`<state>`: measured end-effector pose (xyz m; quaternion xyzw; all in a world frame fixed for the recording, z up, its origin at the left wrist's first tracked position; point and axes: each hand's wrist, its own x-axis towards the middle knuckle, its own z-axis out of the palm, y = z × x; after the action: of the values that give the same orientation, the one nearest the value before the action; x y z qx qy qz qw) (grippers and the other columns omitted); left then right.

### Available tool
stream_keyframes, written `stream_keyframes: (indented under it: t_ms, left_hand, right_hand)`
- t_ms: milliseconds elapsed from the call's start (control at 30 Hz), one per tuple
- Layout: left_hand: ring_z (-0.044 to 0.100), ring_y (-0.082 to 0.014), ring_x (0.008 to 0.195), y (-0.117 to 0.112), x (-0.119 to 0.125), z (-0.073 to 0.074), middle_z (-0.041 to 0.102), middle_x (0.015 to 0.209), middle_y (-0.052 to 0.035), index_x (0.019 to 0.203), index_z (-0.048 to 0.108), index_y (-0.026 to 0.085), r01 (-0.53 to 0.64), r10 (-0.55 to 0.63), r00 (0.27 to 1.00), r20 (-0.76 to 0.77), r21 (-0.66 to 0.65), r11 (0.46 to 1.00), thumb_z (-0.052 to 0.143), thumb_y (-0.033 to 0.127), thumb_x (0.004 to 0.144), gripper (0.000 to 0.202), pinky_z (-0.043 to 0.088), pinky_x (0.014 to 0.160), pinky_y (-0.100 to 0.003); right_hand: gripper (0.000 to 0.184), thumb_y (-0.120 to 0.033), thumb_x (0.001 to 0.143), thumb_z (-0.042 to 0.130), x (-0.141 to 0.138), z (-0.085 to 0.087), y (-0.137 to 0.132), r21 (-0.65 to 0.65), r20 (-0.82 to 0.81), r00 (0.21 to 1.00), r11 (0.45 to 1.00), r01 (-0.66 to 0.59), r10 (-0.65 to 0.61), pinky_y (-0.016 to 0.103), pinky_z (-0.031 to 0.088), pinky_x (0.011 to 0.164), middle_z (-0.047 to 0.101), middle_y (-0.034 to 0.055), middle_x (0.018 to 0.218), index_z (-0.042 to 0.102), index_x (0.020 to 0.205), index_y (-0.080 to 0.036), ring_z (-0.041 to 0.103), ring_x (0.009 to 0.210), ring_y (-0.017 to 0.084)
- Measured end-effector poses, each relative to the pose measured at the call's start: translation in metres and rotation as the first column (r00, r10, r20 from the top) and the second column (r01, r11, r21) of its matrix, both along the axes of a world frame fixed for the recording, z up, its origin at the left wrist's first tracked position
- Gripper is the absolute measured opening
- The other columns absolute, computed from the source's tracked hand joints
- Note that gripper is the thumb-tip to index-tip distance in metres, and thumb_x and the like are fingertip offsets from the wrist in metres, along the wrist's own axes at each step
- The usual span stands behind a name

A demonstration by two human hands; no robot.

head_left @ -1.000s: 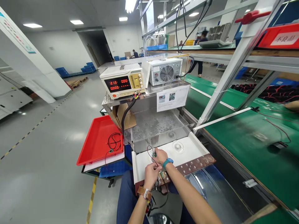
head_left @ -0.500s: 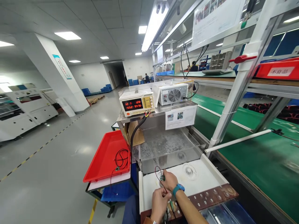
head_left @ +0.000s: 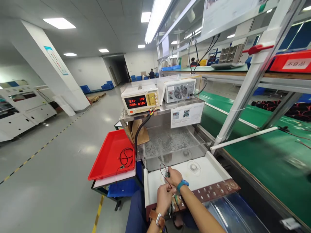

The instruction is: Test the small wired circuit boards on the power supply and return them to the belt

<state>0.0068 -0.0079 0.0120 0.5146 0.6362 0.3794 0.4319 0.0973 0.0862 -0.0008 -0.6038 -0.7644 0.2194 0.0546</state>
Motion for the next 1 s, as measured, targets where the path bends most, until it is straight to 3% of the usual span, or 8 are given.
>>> stream_keyframes:
  t_ms: [1000]
  left_hand:
    - [0.06, -0.0168, 0.06, -0.001, 0.0, 0.006, 0.067, 0.06, -0.0017, 0.064, 0.063, 0.019, 0.03, -0.03, 1.0, 0.0, -0.007, 1.0, 0.062, 0.038, 0.072, 0.02, 0.041, 0.059, -0.025]
  right_hand:
    - [0.037, -0.038, 0.078, 0.06, 0.005, -0.011, 0.006, -0.011, 0.05, 0.999, 1.0, -0.012, 0.013, 0.028, 0.04, 0.07, 0.071, 0.0107, 0.098, 0.057, 0.11, -0.018, 0.066, 0.094, 0.025]
